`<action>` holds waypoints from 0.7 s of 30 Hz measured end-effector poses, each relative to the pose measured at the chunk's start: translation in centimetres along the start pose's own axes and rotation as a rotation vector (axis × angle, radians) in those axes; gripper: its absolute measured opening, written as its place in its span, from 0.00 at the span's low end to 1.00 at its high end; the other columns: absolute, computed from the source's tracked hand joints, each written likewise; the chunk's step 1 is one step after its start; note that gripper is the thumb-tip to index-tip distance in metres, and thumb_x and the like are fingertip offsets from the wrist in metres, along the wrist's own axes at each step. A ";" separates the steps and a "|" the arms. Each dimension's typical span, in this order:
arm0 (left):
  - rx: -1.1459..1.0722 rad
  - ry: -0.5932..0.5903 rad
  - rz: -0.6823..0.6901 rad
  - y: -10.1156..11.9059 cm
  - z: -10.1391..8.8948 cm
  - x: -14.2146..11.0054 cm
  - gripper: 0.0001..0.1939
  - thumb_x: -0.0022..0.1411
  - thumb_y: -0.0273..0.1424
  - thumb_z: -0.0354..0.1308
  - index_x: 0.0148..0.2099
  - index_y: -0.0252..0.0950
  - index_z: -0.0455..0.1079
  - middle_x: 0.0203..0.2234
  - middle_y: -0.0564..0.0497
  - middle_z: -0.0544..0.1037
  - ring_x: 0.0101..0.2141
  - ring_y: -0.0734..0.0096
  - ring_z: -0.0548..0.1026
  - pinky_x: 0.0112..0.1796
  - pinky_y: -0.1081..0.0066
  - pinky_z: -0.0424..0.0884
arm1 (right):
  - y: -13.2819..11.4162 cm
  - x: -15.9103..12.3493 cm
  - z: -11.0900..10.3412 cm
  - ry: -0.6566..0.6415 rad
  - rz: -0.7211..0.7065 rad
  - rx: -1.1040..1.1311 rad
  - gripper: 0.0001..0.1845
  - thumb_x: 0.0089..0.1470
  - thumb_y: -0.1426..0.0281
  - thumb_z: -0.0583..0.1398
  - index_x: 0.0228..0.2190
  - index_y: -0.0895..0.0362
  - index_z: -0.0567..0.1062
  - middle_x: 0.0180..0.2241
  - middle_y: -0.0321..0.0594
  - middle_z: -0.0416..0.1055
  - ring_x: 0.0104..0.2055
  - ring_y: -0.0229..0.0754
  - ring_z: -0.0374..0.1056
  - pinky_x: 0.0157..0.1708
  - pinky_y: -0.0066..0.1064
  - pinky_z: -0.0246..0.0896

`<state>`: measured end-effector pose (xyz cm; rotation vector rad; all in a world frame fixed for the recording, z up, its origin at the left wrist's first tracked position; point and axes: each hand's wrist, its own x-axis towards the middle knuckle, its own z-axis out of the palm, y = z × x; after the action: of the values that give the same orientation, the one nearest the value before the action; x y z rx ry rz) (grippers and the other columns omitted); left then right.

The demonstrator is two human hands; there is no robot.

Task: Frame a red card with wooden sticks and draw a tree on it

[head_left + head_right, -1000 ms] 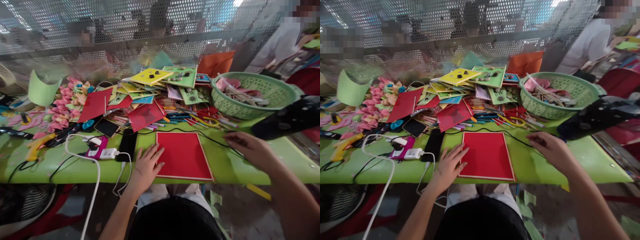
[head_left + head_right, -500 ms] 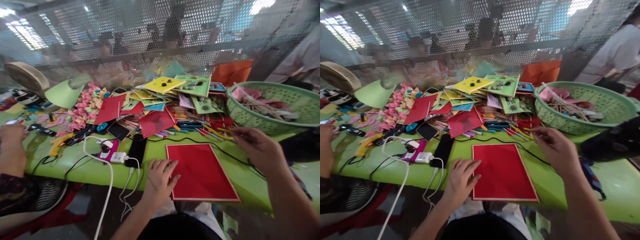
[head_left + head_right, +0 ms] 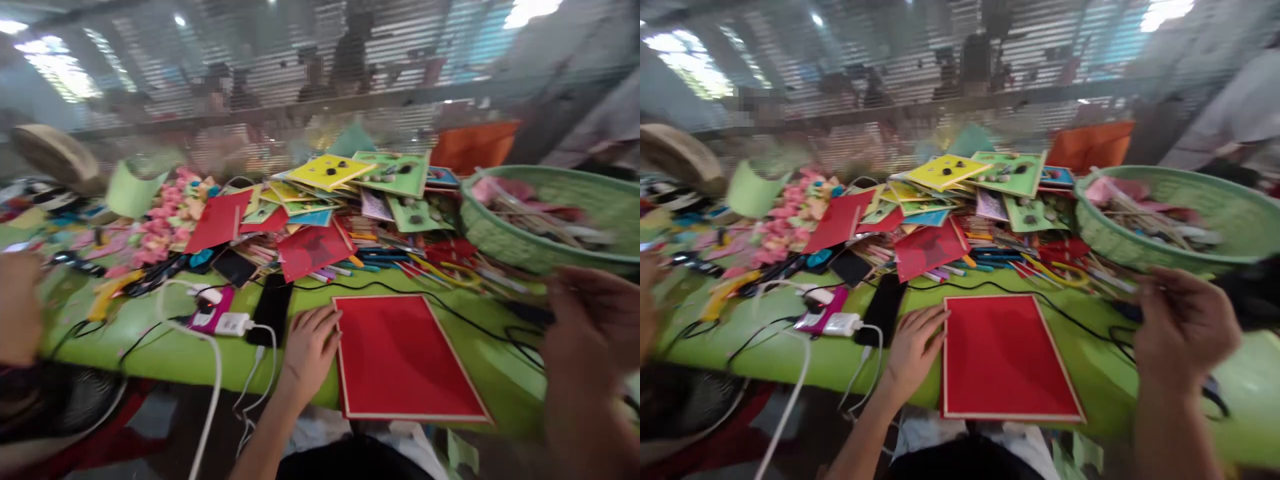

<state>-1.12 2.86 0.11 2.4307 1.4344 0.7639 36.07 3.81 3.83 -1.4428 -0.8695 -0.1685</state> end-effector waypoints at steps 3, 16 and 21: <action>0.041 0.002 0.033 -0.9 0.4 0.0 0.20 0.74 0.30 0.54 0.64 0.46 0.74 0.60 0.48 0.80 0.58 0.56 0.78 0.59 0.49 0.74 | -0.6 1.2 -1.9 0.176 -0.066 0.110 0.16 0.48 0.62 0.71 0.41 0.50 0.84 0.36 0.44 0.82 0.32 0.49 0.77 0.31 0.45 0.72; 0.022 0.028 0.112 -2.0 0.6 0.2 0.19 0.76 0.37 0.52 0.63 0.49 0.75 0.59 0.50 0.80 0.58 0.52 0.78 0.57 0.48 0.74 | 1.5 1.7 -13.0 -0.301 0.071 -0.380 0.15 0.55 0.56 0.67 0.42 0.49 0.82 0.32 0.38 0.78 0.31 0.45 0.73 0.32 0.37 0.67; 0.026 0.009 0.130 -1.7 0.3 0.1 0.17 0.77 0.36 0.53 0.62 0.47 0.76 0.58 0.50 0.81 0.57 0.54 0.79 0.57 0.49 0.74 | 0.6 2.0 -9.4 -0.440 -0.076 -0.365 0.12 0.59 0.58 0.65 0.43 0.48 0.82 0.35 0.38 0.80 0.33 0.45 0.74 0.34 0.36 0.66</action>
<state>-2.21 3.85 -0.86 2.5639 1.3080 0.7883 41.72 -3.81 5.63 -1.8256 -1.3032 -0.0674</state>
